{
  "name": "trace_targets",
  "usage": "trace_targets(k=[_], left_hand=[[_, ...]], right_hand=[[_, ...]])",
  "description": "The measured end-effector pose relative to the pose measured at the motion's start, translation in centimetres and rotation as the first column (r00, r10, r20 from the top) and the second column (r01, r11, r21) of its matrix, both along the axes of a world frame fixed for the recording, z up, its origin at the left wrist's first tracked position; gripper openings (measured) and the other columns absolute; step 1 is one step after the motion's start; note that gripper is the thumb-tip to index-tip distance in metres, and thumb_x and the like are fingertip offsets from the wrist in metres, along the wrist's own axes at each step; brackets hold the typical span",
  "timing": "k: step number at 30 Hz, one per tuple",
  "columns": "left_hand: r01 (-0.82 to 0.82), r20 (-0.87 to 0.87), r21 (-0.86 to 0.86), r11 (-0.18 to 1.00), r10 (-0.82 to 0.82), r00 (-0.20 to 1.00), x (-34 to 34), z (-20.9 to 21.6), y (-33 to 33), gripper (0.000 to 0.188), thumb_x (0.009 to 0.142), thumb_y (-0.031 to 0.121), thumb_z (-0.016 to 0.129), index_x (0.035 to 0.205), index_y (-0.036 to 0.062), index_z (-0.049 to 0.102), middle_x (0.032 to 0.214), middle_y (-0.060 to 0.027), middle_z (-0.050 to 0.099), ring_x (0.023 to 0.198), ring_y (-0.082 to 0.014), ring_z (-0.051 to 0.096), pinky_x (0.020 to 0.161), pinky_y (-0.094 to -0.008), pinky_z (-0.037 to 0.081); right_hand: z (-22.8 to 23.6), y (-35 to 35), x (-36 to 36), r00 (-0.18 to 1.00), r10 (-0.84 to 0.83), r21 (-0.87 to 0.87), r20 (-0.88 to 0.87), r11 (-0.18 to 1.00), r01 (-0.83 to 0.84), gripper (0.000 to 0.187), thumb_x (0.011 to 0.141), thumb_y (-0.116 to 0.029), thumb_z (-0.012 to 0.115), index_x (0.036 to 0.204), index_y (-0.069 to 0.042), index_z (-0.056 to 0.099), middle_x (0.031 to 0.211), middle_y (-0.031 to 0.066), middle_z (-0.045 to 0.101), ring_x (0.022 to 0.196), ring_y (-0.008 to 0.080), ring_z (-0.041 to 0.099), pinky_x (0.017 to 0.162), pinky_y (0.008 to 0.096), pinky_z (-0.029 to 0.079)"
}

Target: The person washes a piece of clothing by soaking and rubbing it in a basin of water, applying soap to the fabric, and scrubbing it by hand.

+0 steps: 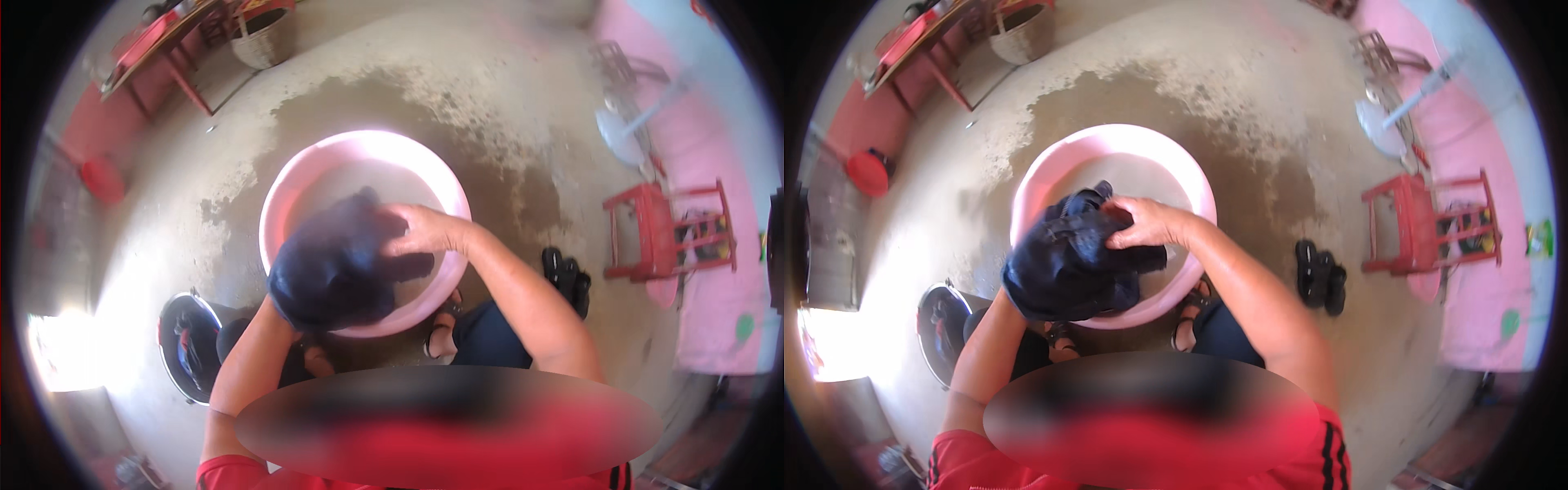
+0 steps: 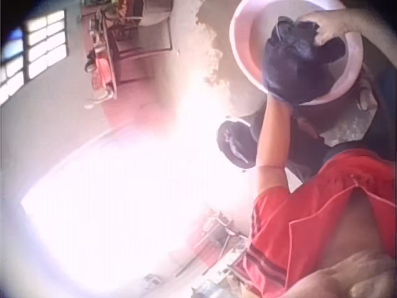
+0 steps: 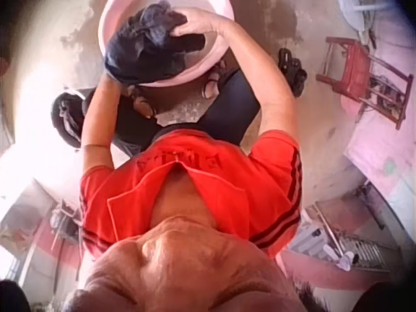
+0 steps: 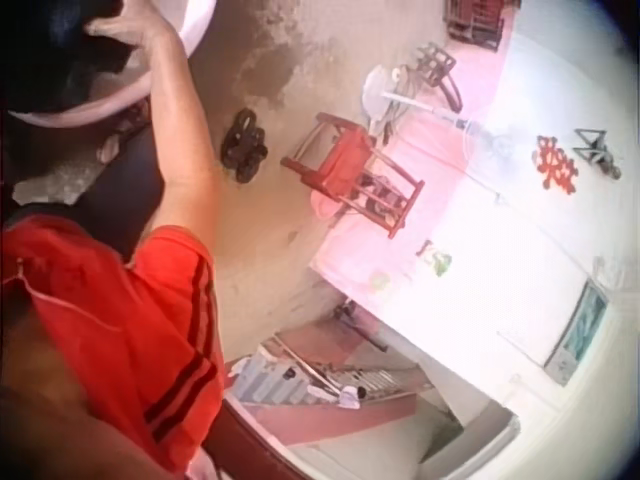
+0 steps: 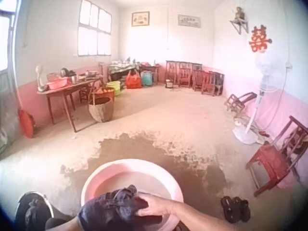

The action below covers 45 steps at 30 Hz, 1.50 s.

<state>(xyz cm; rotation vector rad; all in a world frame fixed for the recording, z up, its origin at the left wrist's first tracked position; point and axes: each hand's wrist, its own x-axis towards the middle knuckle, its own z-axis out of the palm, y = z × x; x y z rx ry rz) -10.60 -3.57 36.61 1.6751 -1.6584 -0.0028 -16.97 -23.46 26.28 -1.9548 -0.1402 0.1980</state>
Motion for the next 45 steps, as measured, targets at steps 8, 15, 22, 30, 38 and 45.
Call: trace_targets(k=[8, 15, 22, 30, 38, 45], left_hand=[[-0.18, 0.08, 0.063, 0.982, 0.174, 0.981, 3.4, -5.7, 5.9, 0.039, 0.064, 0.022, 0.07, 0.102, 0.0192, 0.064, 0.1, -0.0046, 0.059, 0.089, -0.027, 0.058, 0.07, -0.0405, 0.044], [-0.401, 0.159, 0.302, 0.865, 0.369, 0.916, 2.4, -7.6, 5.1, 0.004, 0.071, 0.017, 0.063, 0.069, 0.0163, 0.06, 0.079, -0.0007, 0.061, 0.078, -0.0228, 0.058, 0.06, -0.0376, 0.044], [-0.368, 0.145, 0.278, 0.887, 0.34, 0.929, 1.7, -9.5, 4.8, 0.02, 0.069, 0.019, 0.064, 0.089, 0.0198, 0.061, 0.094, -0.0055, 0.056, 0.092, -0.0274, 0.051, 0.068, -0.0413, 0.04], [-0.375, 0.087, 0.297, 0.878, 0.366, 0.926, 1.5, -12.6, 5.5, 0.043, 0.068, 0.02, 0.064, 0.11, 0.0232, 0.062, 0.11, -0.0103, 0.052, 0.106, -0.032, 0.044, 0.076, -0.045, 0.036], [-0.313, 0.121, 0.269, 0.911, 0.29, 0.949, 1.5, -10.8, 3.5, 0.022, 0.075, 0.016, 0.063, 0.095, 0.0076, 0.061, 0.094, -0.0122, 0.056, 0.085, -0.032, 0.057, 0.058, -0.0431, 0.043], [-0.211, -0.022, 0.245, 0.946, 0.222, 0.975, 1.5, -12.2, 3.9, 0.022, 0.074, 0.011, 0.062, 0.095, 0.0052, 0.064, 0.106, -0.017, 0.054, 0.089, -0.0312, 0.056, 0.062, -0.0414, 0.045]], right_hand=[[-2.6, 3.3, -0.1, 0.923, -0.04, 0.118, -0.383, 0.989, 0.092, 0.066, 0.074, -0.033, 0.08, 0.124, -0.001, 0.051, 0.116, 0.0112, 0.057, 0.111, 0.0198, 0.054, 0.097, 0.0357, 0.043], [-6.9, 2.1, -1.7, 0.545, -0.514, -0.178, -0.663, 0.814, 0.552, 0.061, 0.089, -0.053, 0.058, 0.12, -0.001, 0.051, 0.109, 0.014, 0.06, 0.083, 0.0175, 0.056, 0.073, 0.03, 0.049], [-13.8, 2.8, -0.7, 0.679, -0.172, 0.12, -0.714, 0.925, 0.361, 0.054, 0.096, -0.044, 0.047, 0.13, -0.003, 0.05, 0.117, 0.0108, 0.059, 0.101, 0.0198, 0.058, 0.087, 0.0343, 0.047], [-7.4, 0.2, 2.3, 0.765, -0.546, 0.424, -0.341, 0.637, 0.644, 0.023, 0.095, -0.025, 0.06, 0.098, -0.003, 0.06, 0.093, -0.0017, 0.061, 0.085, 0.0065, 0.055, 0.081, 0.0228, 0.045], [-5.6, -1.5, 2.2, 0.77, 0.05, 0.596, -0.636, 0.666, 0.448, 0.039, 0.095, -0.042, 0.054, 0.09, -0.004, 0.064, 0.078, 0.0019, 0.061, 0.07, 0.0103, 0.057, 0.067, 0.0256, 0.047], [-5.4, 3.4, 0.5, 0.777, 0.244, 0.416, -0.581, 0.909, 0.026, 0.028, 0.092, -0.023, 0.06, 0.107, 0.001, 0.058, 0.08, 0.0023, 0.058, 0.07, 0.0079, 0.053, 0.065, 0.0247, 0.044]])
